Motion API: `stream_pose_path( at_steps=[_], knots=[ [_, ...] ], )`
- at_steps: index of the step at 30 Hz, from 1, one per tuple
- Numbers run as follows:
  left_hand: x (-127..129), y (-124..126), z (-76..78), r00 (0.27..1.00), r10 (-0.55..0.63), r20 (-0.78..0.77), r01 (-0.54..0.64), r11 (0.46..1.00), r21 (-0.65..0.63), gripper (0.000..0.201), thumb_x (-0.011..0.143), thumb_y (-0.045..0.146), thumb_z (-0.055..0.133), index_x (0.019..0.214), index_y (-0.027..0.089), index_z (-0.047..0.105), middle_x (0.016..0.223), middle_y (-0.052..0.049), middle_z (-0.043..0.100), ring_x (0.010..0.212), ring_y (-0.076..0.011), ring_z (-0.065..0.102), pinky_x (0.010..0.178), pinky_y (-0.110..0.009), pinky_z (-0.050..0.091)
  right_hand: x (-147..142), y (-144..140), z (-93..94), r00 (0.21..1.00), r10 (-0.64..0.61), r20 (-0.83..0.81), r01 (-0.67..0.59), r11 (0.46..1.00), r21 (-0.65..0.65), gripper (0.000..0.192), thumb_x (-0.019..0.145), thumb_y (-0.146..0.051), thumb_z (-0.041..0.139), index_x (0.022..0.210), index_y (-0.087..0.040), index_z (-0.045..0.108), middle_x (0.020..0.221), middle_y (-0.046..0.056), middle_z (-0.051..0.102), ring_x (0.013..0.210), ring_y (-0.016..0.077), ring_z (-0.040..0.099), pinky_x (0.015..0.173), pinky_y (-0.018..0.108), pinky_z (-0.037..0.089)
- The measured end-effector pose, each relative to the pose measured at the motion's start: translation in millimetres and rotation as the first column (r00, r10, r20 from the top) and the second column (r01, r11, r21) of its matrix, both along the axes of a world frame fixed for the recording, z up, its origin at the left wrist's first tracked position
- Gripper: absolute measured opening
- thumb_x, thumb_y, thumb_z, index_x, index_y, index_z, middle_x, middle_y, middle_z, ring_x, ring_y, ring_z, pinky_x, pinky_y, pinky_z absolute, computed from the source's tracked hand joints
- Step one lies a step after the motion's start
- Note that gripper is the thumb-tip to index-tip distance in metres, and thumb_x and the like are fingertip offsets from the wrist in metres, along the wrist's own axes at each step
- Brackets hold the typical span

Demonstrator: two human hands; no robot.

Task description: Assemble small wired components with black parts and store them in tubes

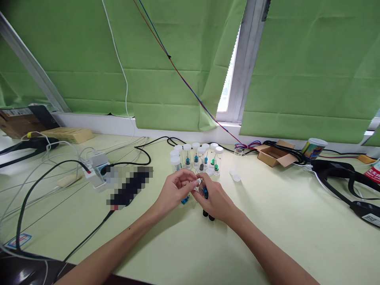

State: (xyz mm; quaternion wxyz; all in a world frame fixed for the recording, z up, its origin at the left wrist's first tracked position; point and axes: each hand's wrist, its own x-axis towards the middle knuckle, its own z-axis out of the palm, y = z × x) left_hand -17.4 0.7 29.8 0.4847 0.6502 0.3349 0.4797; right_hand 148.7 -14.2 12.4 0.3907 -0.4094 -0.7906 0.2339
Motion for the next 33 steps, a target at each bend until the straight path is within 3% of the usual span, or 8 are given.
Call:
stream_pose_path(
  at_steps=[7, 15, 33],
  knots=[
    [-0.6, 4.2, -3.8, 0.998, -0.024, 0.066, 0.032, 0.992, -0.12, 0.024, 0.077, 0.032, 0.073, 0.091, 0.018, 0.059, 0.074, -0.002, 0.067, 0.061, -0.0107, 0.061, 0.049, -0.018, 0.041, -0.6, -1.8, 1.4, 0.999, 0.013, 0.029, -0.012, 1.0, -0.024, 0.025, 0.093, -0.031, 0.049, 0.116, -0.021, 0.046, 0.065, -0.005, 0.051, 0.056, 0.0129, 0.045, 0.056, 0.025, 0.037],
    [-1.3, 3.1, -0.3, 0.997, -0.032, 0.065, 0.043, 0.985, -0.165, 0.029, 0.072, 0.035, 0.077, 0.089, 0.017, 0.06, 0.067, -0.001, 0.066, 0.055, -0.0105, 0.059, 0.045, -0.017, 0.038, -1.1, -1.9, 1.5, 0.999, 0.029, 0.023, -0.028, 0.999, -0.045, 0.025, 0.094, -0.032, 0.048, 0.116, -0.021, 0.046, 0.063, -0.006, 0.048, 0.054, 0.0131, 0.044, 0.054, 0.025, 0.035],
    [3.0, 2.5, -6.7, 0.994, 0.027, 0.103, -0.018, 0.996, -0.091, 0.021, 0.074, 0.028, 0.075, 0.078, 0.016, 0.059, 0.064, 0.001, 0.062, 0.059, -0.0099, 0.058, 0.055, -0.019, 0.047, -1.0, -3.7, 5.9, 0.996, 0.07, 0.063, -0.064, 0.995, -0.082, 0.02, 0.092, -0.026, 0.05, 0.111, -0.023, 0.044, 0.062, -0.008, 0.043, 0.055, 0.0124, 0.042, 0.054, 0.024, 0.031]
  ],
)
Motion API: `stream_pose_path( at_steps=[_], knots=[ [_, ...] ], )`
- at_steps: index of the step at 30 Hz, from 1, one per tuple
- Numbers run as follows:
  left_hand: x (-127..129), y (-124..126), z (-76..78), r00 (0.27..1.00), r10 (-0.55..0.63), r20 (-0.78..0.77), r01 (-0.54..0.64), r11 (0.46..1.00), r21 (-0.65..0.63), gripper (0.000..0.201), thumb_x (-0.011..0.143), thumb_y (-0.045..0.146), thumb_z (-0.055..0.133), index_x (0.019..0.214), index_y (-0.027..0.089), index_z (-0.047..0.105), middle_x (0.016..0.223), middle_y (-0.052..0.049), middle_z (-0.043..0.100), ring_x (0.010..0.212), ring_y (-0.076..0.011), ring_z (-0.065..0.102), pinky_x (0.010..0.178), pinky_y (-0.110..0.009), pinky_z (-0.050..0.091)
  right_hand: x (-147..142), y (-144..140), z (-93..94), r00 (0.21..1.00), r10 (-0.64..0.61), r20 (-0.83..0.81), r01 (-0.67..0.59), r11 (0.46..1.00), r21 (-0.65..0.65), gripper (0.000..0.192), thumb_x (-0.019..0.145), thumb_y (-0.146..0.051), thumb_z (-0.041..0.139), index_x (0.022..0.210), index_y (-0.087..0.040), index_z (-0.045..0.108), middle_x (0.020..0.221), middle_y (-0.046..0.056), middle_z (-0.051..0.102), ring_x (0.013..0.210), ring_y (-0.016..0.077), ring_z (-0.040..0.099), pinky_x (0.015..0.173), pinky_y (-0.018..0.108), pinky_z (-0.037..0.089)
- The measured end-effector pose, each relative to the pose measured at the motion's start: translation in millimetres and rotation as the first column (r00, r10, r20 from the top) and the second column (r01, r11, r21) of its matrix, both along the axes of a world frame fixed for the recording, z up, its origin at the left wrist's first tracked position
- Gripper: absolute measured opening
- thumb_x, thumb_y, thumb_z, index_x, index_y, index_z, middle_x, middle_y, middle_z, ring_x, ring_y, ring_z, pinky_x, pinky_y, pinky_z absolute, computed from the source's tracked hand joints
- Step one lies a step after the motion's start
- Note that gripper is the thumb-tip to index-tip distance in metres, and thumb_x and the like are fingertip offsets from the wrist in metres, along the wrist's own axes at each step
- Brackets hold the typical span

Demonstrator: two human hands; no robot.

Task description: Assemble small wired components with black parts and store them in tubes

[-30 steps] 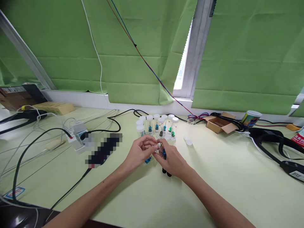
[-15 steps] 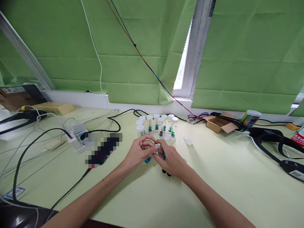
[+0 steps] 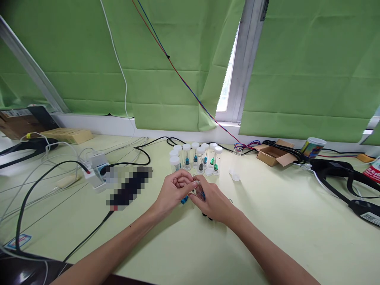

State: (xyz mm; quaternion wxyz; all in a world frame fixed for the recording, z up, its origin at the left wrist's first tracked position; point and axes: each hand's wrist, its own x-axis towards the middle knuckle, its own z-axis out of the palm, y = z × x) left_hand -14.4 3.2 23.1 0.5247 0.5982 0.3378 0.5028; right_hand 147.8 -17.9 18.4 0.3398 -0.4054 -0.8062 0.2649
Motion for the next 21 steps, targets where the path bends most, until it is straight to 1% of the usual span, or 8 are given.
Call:
stream_pose_path(
  at_steps=[4, 6, 10, 12, 16, 19, 21],
  knots=[
    [-0.7, 0.2, 0.8, 1.0, 0.0, -0.007, 0.0, 1.0, 0.005, 0.021, 0.074, 0.028, 0.074, 0.08, 0.016, 0.059, 0.063, 0.001, 0.063, 0.059, -0.0105, 0.06, 0.054, -0.019, 0.047, 0.3, -0.7, 0.6, 1.0, 0.006, -0.008, -0.006, 1.0, -0.002, 0.02, 0.091, -0.025, 0.051, 0.111, -0.023, 0.044, 0.062, -0.008, 0.042, 0.055, 0.0122, 0.041, 0.054, 0.024, 0.03],
    [-1.4, -0.3, 1.8, 1.0, -0.006, -0.023, 0.006, 1.0, -0.004, 0.021, 0.074, 0.028, 0.074, 0.082, 0.016, 0.059, 0.063, 0.0, 0.064, 0.058, -0.0104, 0.059, 0.051, -0.018, 0.045, 0.5, -1.0, 0.7, 1.0, 0.005, -0.009, -0.005, 1.0, -0.004, 0.022, 0.092, -0.026, 0.051, 0.113, -0.023, 0.044, 0.062, -0.008, 0.042, 0.055, 0.0122, 0.04, 0.054, 0.023, 0.03],
    [-2.5, -2.2, 4.1, 0.998, -0.018, -0.062, 0.018, 1.0, -0.011, 0.022, 0.078, 0.031, 0.072, 0.087, 0.016, 0.059, 0.063, 0.001, 0.064, 0.046, -0.0065, 0.05, 0.041, -0.016, 0.036, 0.9, -0.6, 0.4, 1.0, -0.003, -0.008, 0.003, 1.0, -0.001, 0.023, 0.092, -0.027, 0.05, 0.114, -0.023, 0.044, 0.063, -0.008, 0.045, 0.055, 0.0127, 0.042, 0.055, 0.024, 0.031],
    [-2.5, -2.8, 5.1, 0.997, -0.016, -0.074, 0.017, 1.0, 0.014, 0.022, 0.08, 0.033, 0.07, 0.087, 0.016, 0.059, 0.063, 0.001, 0.064, 0.043, -0.0053, 0.047, 0.04, -0.016, 0.036, 0.9, 0.0, -0.1, 1.0, -0.004, -0.004, 0.004, 1.0, 0.004, 0.021, 0.091, -0.026, 0.05, 0.112, -0.023, 0.044, 0.063, -0.008, 0.045, 0.055, 0.0129, 0.042, 0.055, 0.024, 0.031],
    [-3.2, -2.1, 7.2, 0.995, 0.033, -0.095, -0.025, 0.996, 0.087, 0.025, 0.082, 0.039, 0.067, 0.093, 0.017, 0.061, 0.066, 0.0, 0.064, 0.043, -0.0055, 0.047, 0.041, -0.017, 0.038, 0.6, 0.5, -1.0, 1.0, 0.005, -0.006, -0.005, 1.0, 0.007, 0.018, 0.091, -0.025, 0.05, 0.108, -0.023, 0.043, 0.062, -0.008, 0.044, 0.054, 0.0129, 0.041, 0.055, 0.024, 0.032],
    [-4.9, -0.9, 8.0, 0.987, 0.089, -0.133, -0.071, 0.988, 0.134, 0.027, 0.083, 0.041, 0.066, 0.098, 0.017, 0.066, 0.071, -0.001, 0.064, 0.047, -0.0061, 0.048, 0.043, -0.018, 0.038, 0.7, 0.1, -2.1, 1.0, -0.005, -0.016, 0.005, 1.0, 0.007, 0.023, 0.091, -0.025, 0.05, 0.113, -0.024, 0.042, 0.063, -0.008, 0.046, 0.056, 0.0132, 0.044, 0.057, 0.025, 0.034],
    [-5.7, -0.9, 7.9, 0.98, 0.11, -0.169, -0.08, 0.982, 0.172, 0.026, 0.084, 0.04, 0.065, 0.099, 0.019, 0.068, 0.075, -0.002, 0.064, 0.05, -0.0064, 0.048, 0.045, -0.018, 0.038, 0.9, 0.0, -2.9, 1.0, -0.015, -0.028, 0.015, 1.0, 0.006, 0.028, 0.091, -0.025, 0.05, 0.116, -0.024, 0.04, 0.063, -0.008, 0.046, 0.056, 0.0134, 0.045, 0.057, 0.025, 0.035]
  ],
)
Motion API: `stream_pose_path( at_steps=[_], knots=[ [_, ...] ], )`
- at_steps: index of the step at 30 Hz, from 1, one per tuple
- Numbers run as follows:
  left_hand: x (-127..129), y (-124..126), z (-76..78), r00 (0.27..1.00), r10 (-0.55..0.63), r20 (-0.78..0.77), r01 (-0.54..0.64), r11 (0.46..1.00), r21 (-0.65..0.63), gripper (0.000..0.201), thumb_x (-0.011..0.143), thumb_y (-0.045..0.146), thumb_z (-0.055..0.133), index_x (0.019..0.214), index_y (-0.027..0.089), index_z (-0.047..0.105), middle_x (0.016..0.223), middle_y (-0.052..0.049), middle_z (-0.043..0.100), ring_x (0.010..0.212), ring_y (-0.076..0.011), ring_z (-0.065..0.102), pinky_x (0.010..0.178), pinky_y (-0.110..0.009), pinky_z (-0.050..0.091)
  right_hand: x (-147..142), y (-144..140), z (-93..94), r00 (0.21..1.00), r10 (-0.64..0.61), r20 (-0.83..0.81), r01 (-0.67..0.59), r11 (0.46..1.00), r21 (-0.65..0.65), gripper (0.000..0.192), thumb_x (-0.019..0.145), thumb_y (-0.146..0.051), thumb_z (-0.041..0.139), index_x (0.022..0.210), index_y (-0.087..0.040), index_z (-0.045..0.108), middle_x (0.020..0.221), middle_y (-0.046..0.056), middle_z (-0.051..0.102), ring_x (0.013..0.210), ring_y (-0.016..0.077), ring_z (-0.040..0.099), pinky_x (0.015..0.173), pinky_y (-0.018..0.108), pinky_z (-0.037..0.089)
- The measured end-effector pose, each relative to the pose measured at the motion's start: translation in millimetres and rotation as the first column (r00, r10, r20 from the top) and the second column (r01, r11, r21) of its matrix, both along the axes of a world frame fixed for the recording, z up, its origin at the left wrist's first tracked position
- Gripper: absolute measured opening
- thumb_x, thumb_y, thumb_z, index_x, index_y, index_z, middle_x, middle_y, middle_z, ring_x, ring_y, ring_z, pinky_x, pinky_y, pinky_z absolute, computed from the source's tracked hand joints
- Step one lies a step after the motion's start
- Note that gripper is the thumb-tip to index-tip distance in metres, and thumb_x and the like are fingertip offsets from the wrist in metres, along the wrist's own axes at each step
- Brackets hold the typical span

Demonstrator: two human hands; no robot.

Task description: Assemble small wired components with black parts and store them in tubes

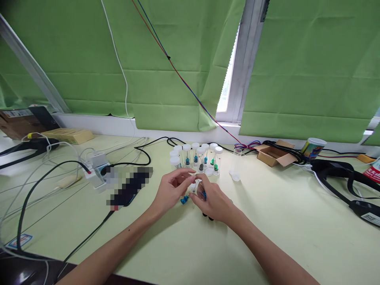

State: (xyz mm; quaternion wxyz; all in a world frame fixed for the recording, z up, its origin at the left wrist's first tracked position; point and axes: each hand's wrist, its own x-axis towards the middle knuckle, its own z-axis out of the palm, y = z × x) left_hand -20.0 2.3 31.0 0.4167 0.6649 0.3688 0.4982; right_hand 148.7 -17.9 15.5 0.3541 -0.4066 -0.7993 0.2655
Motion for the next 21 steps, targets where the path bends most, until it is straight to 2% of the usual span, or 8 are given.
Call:
stream_pose_path(
  at_steps=[7, 13, 21],
  knots=[
    [2.2, -5.4, 0.2, 0.989, 0.028, -0.145, -0.002, 0.985, 0.174, 0.022, 0.09, 0.033, 0.057, 0.103, 0.021, 0.07, 0.101, -0.005, 0.068, 0.059, -0.0071, 0.05, 0.054, -0.02, 0.042, -1.1, 0.6, 0.8, 0.998, -0.017, -0.053, 0.017, 1.0, -0.012, 0.032, 0.089, -0.025, 0.052, 0.118, -0.023, 0.039, 0.06, -0.009, 0.044, 0.053, 0.0127, 0.043, 0.053, 0.024, 0.032],
    [3.0, -7.2, -0.1, 0.981, 0.015, -0.191, 0.032, 0.971, 0.239, 0.027, 0.093, 0.03, 0.052, 0.115, 0.024, 0.068, 0.098, -0.004, 0.066, 0.063, -0.0086, 0.049, 0.058, -0.021, 0.045, -1.2, 1.1, 0.8, 0.993, -0.051, -0.105, 0.051, 0.999, -0.009, 0.026, 0.09, -0.028, 0.051, 0.114, -0.023, 0.041, 0.058, -0.01, 0.041, 0.052, 0.0114, 0.037, 0.051, 0.023, 0.03],
    [4.0, -5.7, -4.6, 0.981, 0.013, -0.192, 0.043, 0.958, 0.283, 0.029, 0.093, 0.031, 0.053, 0.118, 0.026, 0.068, 0.092, -0.004, 0.059, 0.064, -0.0086, 0.049, 0.054, -0.02, 0.044, -1.0, 2.6, 0.3, 0.988, -0.066, -0.142, 0.066, 0.998, -0.005, 0.024, 0.09, -0.026, 0.051, 0.112, -0.023, 0.041, 0.06, -0.009, 0.041, 0.053, 0.011, 0.037, 0.052, 0.023, 0.031]
  ],
)
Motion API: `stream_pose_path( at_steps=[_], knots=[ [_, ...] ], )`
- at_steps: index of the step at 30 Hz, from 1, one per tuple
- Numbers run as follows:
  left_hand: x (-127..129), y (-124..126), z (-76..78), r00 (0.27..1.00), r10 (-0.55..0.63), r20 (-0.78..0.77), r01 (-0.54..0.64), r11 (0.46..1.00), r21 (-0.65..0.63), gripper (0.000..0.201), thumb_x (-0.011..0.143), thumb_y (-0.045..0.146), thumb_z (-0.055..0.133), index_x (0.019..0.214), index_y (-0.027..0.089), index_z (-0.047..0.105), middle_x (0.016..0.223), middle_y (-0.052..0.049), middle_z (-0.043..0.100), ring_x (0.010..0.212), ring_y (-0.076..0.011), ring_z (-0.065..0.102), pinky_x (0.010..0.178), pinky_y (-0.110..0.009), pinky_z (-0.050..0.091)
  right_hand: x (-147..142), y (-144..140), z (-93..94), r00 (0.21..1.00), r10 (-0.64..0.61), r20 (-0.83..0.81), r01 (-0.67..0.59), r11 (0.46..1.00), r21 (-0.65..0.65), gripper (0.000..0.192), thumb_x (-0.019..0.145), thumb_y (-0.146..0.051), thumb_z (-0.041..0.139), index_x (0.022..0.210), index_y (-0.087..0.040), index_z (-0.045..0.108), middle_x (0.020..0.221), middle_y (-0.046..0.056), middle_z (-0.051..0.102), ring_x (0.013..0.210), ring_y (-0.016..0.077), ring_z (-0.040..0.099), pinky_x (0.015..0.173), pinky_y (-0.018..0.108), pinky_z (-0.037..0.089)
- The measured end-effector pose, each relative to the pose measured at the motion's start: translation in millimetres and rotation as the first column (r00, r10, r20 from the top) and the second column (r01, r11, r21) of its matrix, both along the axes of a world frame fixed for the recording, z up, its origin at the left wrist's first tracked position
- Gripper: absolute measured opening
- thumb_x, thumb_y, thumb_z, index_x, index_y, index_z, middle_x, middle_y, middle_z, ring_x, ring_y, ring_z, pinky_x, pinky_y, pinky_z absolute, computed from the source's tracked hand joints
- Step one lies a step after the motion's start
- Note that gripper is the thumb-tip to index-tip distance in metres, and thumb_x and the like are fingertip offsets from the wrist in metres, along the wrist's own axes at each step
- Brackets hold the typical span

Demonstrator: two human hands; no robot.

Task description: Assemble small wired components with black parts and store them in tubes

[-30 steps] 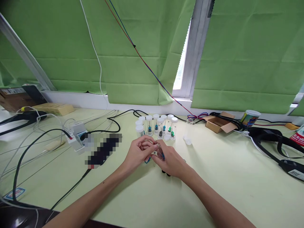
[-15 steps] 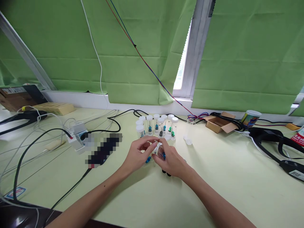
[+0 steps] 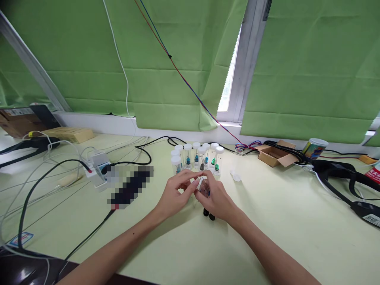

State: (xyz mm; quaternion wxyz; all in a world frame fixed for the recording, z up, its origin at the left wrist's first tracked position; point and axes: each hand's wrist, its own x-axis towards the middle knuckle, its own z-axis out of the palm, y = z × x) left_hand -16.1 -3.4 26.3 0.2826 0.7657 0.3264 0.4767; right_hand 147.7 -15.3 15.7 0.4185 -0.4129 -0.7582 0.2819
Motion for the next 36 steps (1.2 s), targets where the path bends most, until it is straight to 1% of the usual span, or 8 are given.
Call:
stream_pose_path(
  at_steps=[4, 8, 10, 15, 22, 27, 31, 36],
  knots=[
    [0.5, 0.2, -3.4, 1.0, 0.003, -0.007, -0.003, 1.0, 0.008, 0.031, 0.092, 0.029, 0.054, 0.121, 0.027, 0.065, 0.096, -0.003, 0.059, 0.059, -0.0064, 0.046, 0.053, -0.02, 0.045, 0.6, 1.9, -3.3, 1.0, -0.014, -0.023, 0.014, 1.0, 0.012, 0.029, 0.088, -0.023, 0.052, 0.114, -0.023, 0.04, 0.059, -0.01, 0.038, 0.052, 0.0109, 0.036, 0.051, 0.023, 0.03],
    [1.6, -0.5, -6.4, 1.0, 0.003, -0.007, -0.003, 0.999, 0.043, 0.034, 0.092, 0.027, 0.054, 0.126, 0.029, 0.062, 0.096, -0.003, 0.058, 0.06, -0.0063, 0.046, 0.054, -0.02, 0.045, 1.3, 3.6, -6.6, 0.998, -0.017, -0.053, 0.017, 1.0, 0.01, 0.038, 0.086, -0.02, 0.053, 0.12, -0.023, 0.036, 0.059, -0.011, 0.037, 0.052, 0.011, 0.035, 0.051, 0.023, 0.03],
    [2.5, -1.2, -6.9, 1.0, 0.004, 0.01, -0.005, 0.998, 0.067, 0.035, 0.091, 0.028, 0.056, 0.125, 0.029, 0.062, 0.095, -0.003, 0.057, 0.06, -0.0063, 0.045, 0.054, -0.02, 0.045, 1.6, 3.5, -6.8, 0.998, -0.011, -0.065, 0.012, 1.0, 0.003, 0.04, 0.086, -0.02, 0.053, 0.122, -0.023, 0.035, 0.061, -0.01, 0.039, 0.054, 0.0114, 0.037, 0.053, 0.023, 0.032],
    [4.2, -1.9, -6.0, 0.999, -0.012, 0.04, 0.008, 0.996, 0.087, 0.035, 0.088, 0.03, 0.061, 0.123, 0.027, 0.063, 0.098, -0.004, 0.058, 0.059, -0.0056, 0.045, 0.053, -0.021, 0.045, 1.7, 2.0, -5.7, 0.996, 0.0, -0.084, -0.001, 1.0, -0.01, 0.045, 0.085, -0.019, 0.052, 0.125, -0.023, 0.033, 0.067, -0.007, 0.05, 0.06, 0.0138, 0.048, 0.06, 0.027, 0.039],
    [4.6, -1.6, -6.9, 0.999, -0.036, 0.032, 0.034, 0.998, 0.059, 0.032, 0.089, 0.032, 0.06, 0.12, 0.028, 0.065, 0.105, -0.006, 0.058, 0.062, -0.0067, 0.05, 0.053, -0.021, 0.047, 2.5, 3.1, -6.8, 0.996, -0.027, -0.085, 0.026, 1.0, -0.014, 0.045, 0.083, -0.019, 0.053, 0.124, -0.023, 0.034, 0.066, -0.007, 0.053, 0.06, 0.0141, 0.051, 0.06, 0.027, 0.041],
    [5.0, -2.3, -7.8, 0.999, -0.04, 0.017, 0.039, 0.998, 0.046, 0.031, 0.089, 0.032, 0.059, 0.119, 0.026, 0.066, 0.103, -0.006, 0.058, 0.062, -0.0068, 0.05, 0.053, -0.021, 0.047, 2.7, 2.9, -7.0, 0.995, -0.023, -0.093, 0.021, 0.999, -0.024, 0.048, 0.082, -0.018, 0.054, 0.126, -0.022, 0.033, 0.07, -0.005, 0.058, 0.065, 0.016, 0.058, 0.062, 0.028, 0.044],
    [5.3, -2.9, -7.9, 0.999, -0.045, 0.011, 0.045, 0.998, 0.039, 0.03, 0.089, 0.031, 0.059, 0.118, 0.024, 0.066, 0.103, -0.006, 0.058, 0.062, -0.0067, 0.051, 0.053, -0.021, 0.048, 2.3, 2.8, -6.5, 0.996, -0.027, -0.09, 0.025, 0.999, -0.021, 0.048, 0.082, -0.017, 0.053, 0.125, -0.022, 0.033, 0.071, -0.005, 0.06, 0.065, 0.0162, 0.06, 0.063, 0.03, 0.045],
    [5.9, -3.4, -8.4, 0.998, -0.055, -0.019, 0.055, 0.998, 0.028, 0.028, 0.09, 0.03, 0.056, 0.115, 0.025, 0.068, 0.103, -0.007, 0.058, 0.067, -0.0084, 0.055, 0.054, -0.021, 0.049, 1.9, 2.8, -6.0, 0.995, -0.02, -0.095, 0.017, 0.999, -0.027, 0.047, 0.082, -0.015, 0.052, 0.125, -0.022, 0.033, 0.073, -0.003, 0.063, 0.067, 0.0167, 0.061, 0.064, 0.03, 0.046]
  ],
)
